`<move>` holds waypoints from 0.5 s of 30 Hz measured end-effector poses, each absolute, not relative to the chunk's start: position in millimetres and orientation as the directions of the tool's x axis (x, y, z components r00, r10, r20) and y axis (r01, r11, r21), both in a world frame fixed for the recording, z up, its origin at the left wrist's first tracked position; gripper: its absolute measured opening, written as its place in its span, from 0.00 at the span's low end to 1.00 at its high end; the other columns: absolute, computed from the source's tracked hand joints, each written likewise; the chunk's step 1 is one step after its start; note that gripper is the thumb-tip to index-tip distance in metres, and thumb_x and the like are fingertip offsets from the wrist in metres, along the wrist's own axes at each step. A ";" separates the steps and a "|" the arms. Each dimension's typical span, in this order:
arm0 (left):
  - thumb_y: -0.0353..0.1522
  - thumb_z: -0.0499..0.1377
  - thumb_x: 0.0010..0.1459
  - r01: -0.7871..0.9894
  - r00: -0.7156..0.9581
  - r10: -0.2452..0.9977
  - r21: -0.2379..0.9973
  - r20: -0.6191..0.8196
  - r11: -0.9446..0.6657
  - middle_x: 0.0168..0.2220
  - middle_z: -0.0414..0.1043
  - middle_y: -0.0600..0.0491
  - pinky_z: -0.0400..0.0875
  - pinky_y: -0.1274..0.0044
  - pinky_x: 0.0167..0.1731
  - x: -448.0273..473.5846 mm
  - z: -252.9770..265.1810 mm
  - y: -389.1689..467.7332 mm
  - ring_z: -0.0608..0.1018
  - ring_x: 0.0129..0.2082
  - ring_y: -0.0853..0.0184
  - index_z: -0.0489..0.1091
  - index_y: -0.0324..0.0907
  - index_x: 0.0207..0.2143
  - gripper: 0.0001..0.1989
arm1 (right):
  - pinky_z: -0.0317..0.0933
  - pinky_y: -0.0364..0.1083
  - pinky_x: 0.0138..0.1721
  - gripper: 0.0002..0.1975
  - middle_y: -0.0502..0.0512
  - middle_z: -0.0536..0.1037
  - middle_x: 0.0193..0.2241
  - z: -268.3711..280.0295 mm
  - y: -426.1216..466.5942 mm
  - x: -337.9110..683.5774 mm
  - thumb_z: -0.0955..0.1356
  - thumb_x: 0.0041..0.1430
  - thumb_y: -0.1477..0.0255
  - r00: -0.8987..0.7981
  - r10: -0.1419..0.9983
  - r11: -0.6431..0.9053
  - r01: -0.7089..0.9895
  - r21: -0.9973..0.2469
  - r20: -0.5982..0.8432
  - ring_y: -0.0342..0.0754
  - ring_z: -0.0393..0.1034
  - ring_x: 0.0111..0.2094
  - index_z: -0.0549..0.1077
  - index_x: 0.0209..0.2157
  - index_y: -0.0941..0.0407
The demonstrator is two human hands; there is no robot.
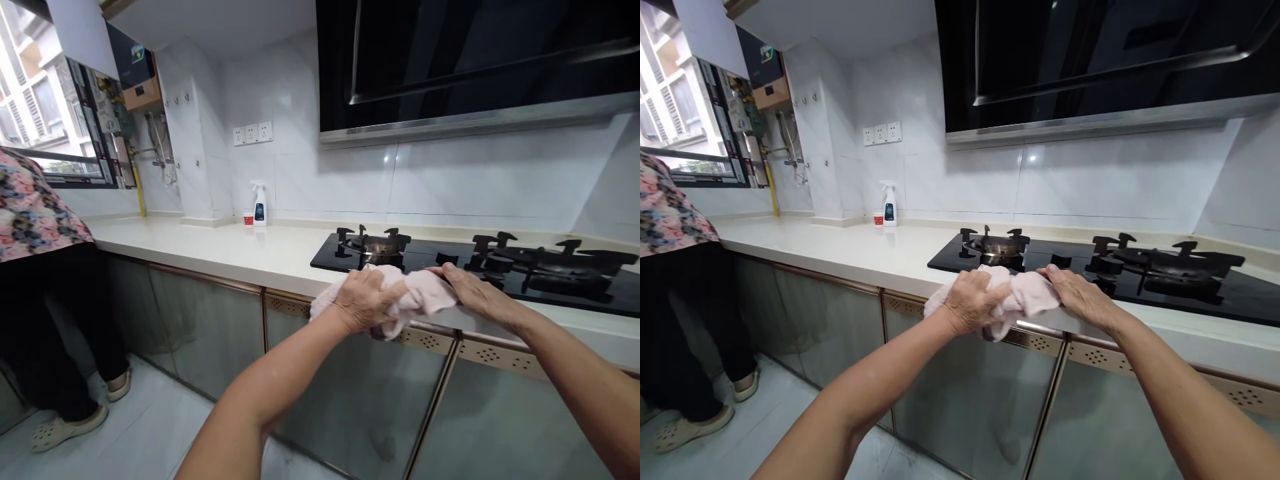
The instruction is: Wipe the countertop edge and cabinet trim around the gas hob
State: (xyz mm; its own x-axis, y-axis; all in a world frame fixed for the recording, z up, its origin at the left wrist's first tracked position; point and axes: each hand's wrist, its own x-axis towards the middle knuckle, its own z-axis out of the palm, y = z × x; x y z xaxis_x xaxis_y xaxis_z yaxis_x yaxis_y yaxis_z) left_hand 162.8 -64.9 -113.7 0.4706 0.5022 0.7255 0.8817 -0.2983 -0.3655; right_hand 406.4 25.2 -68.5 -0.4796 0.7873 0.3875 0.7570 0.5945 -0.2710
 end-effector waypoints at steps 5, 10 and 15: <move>0.55 0.56 0.60 0.965 0.260 0.633 -0.226 0.729 -0.137 0.47 0.73 0.44 0.63 0.65 0.49 70.3 -114.6 -90.6 0.71 0.46 0.55 0.72 0.49 0.58 0.31 | 0.48 0.59 0.70 0.43 0.56 0.68 0.66 -76.3 33.4 409.8 0.43 0.66 0.45 -0.460 0.811 0.579 0.720 -0.384 0.361 0.59 0.57 0.69 0.71 0.62 0.49; 0.43 0.57 0.60 0.986 0.053 0.612 -0.140 0.789 0.095 0.47 0.70 0.43 0.63 0.64 0.52 -38.5 -109.5 -129.9 0.70 0.47 0.53 0.71 0.44 0.59 0.26 | 0.50 0.60 0.69 0.44 0.56 0.69 0.65 -74.0 27.5 407.6 0.43 0.66 0.44 -0.469 0.803 0.590 0.712 -0.381 0.367 0.61 0.57 0.68 0.72 0.61 0.50; 0.37 0.54 0.60 0.937 -0.218 0.470 0.048 0.856 0.347 0.44 0.71 0.44 0.64 0.66 0.49 -104.5 -101.6 -145.2 0.71 0.46 0.54 0.73 0.44 0.51 0.19 | 0.55 0.62 0.66 0.44 0.53 0.73 0.62 -70.1 20.1 402.1 0.42 0.65 0.45 -0.466 0.782 0.611 0.703 -0.363 0.414 0.62 0.64 0.65 0.74 0.59 0.48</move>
